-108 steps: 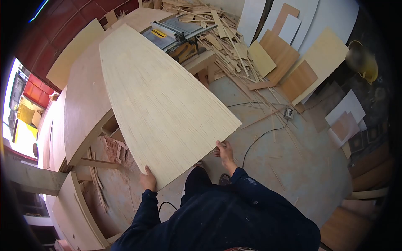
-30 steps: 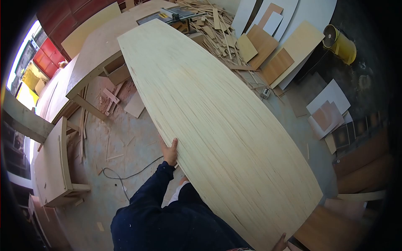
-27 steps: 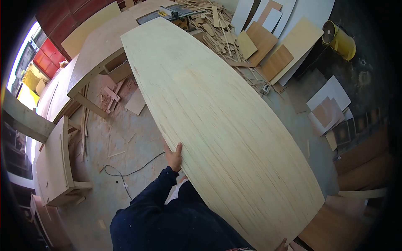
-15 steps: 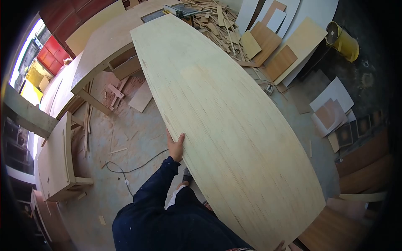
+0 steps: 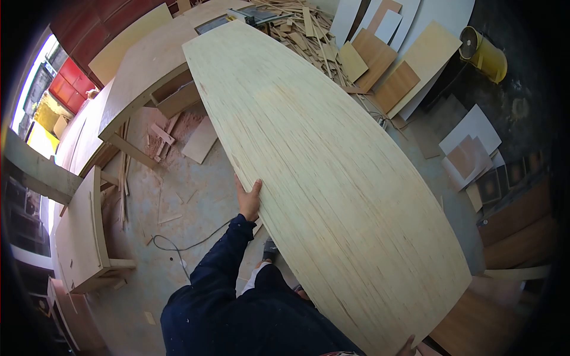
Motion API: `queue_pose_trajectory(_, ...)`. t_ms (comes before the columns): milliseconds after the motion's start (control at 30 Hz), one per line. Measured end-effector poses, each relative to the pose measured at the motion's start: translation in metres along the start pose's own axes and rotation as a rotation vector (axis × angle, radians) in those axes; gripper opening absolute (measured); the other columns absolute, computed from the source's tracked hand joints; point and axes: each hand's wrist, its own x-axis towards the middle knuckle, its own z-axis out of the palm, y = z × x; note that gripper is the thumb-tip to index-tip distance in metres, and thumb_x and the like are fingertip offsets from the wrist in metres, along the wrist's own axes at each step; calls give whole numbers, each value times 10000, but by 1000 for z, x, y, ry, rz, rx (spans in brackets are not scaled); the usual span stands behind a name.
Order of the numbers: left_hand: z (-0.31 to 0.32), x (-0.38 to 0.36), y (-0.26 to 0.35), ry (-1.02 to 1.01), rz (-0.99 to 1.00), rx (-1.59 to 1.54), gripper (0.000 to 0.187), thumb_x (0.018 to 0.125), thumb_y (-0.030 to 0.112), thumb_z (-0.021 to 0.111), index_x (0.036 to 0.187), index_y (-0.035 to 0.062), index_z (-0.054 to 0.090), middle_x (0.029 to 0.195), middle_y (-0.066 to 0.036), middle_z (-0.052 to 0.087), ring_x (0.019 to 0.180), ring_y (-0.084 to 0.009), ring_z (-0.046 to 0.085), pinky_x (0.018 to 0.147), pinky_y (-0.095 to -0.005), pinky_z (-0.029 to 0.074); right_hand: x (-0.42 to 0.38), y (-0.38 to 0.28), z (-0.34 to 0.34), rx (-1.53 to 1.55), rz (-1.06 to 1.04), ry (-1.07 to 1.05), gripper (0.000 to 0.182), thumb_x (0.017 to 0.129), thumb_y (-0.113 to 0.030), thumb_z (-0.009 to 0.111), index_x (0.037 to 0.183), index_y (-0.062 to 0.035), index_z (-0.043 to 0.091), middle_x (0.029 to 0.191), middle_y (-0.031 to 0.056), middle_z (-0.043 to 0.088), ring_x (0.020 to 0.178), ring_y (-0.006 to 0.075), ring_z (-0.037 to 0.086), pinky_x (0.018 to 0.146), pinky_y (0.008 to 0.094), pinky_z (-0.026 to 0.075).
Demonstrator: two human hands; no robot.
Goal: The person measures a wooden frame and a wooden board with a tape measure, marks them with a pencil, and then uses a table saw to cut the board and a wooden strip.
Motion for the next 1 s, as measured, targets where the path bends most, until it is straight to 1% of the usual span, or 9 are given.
queue_pose_trajectory(133, 1, 4, -2, -6, -23, -58, 874, 881, 116, 656, 1504, 57, 46, 1425, -223, 352, 1193, -299, 491, 968, -366, 451, 19, 26, 4, 50, -56, -4, 784, 868, -465, 654, 1327, 126, 420, 1276, 247, 533, 1124, 343, 531, 976, 397, 423)
queue_pose_trajectory(200, 1, 3, -2, -11, -33, -74, 879, 879, 121, 661, 1503, 53, 46, 1432, -223, 343, 1203, -300, 483, 975, -366, 446, 4, 11, 2, -7, -108, -30, 765, 880, -457, 642, 1326, 125, 422, 1289, 233, 529, 1142, 336, 520, 990, 390, 411)
queue_pose_trajectory(367, 3, 6, -8, 2, 35, 7, 878, 875, 117, 665, 1503, 50, 55, 1440, -221, 336, 1225, -298, 464, 993, -369, 427, 1, 1, 6, 9, -98, -45, 764, 881, -456, 640, 1327, 125, 422, 1291, 232, 528, 1144, 334, 518, 992, 389, 410)
queue_pose_trajectory(533, 4, 6, -6, 20, 3, 9, 882, 873, 114, 666, 1503, 48, 52, 1434, -225, 348, 1226, -297, 464, 992, -368, 427, -1, -3, 5, 20, -96, -51, 762, 882, -455, 639, 1327, 124, 421, 1293, 231, 526, 1147, 333, 516, 993, 388, 408)
queue_pose_trajectory(667, 6, 3, 7, 10, -29, -14, 894, 871, 107, 669, 1506, 51, 42, 1429, -228, 356, 1218, -299, 473, 983, -364, 436, -3, -4, 7, 29, -95, -58, 761, 883, -455, 638, 1328, 124, 421, 1295, 230, 525, 1149, 332, 514, 994, 387, 406)
queue_pose_trajectory(800, 3, 12, -2, 0, -1, -26, 901, 868, 100, 670, 1506, 53, 36, 1434, -231, 347, 1213, -301, 478, 974, -363, 444, -5, -6, 11, 34, -92, -62, 760, 884, -454, 636, 1328, 124, 421, 1297, 229, 524, 1152, 331, 512, 995, 386, 405)
queue_pose_trajectory(867, 3, 14, -3, 23, 31, -15, 808, 878, 64, 636, 1490, 41, 109, 1388, -196, 408, 1187, -280, 492, 976, -367, 438, -6, -6, 12, 36, -90, -68, 759, 885, -454, 636, 1328, 123, 421, 1298, 228, 524, 1153, 330, 511, 996, 385, 404)
queue_pose_trajectory(1000, 2, 16, 2, 19, 7, -36, 805, 877, 61, 636, 1489, 44, 113, 1388, -194, 408, 1185, -281, 493, 974, -365, 439, -9, -8, 15, 42, -89, -73, 758, 886, -454, 635, 1328, 123, 420, 1299, 227, 523, 1155, 329, 510, 997, 384, 403)
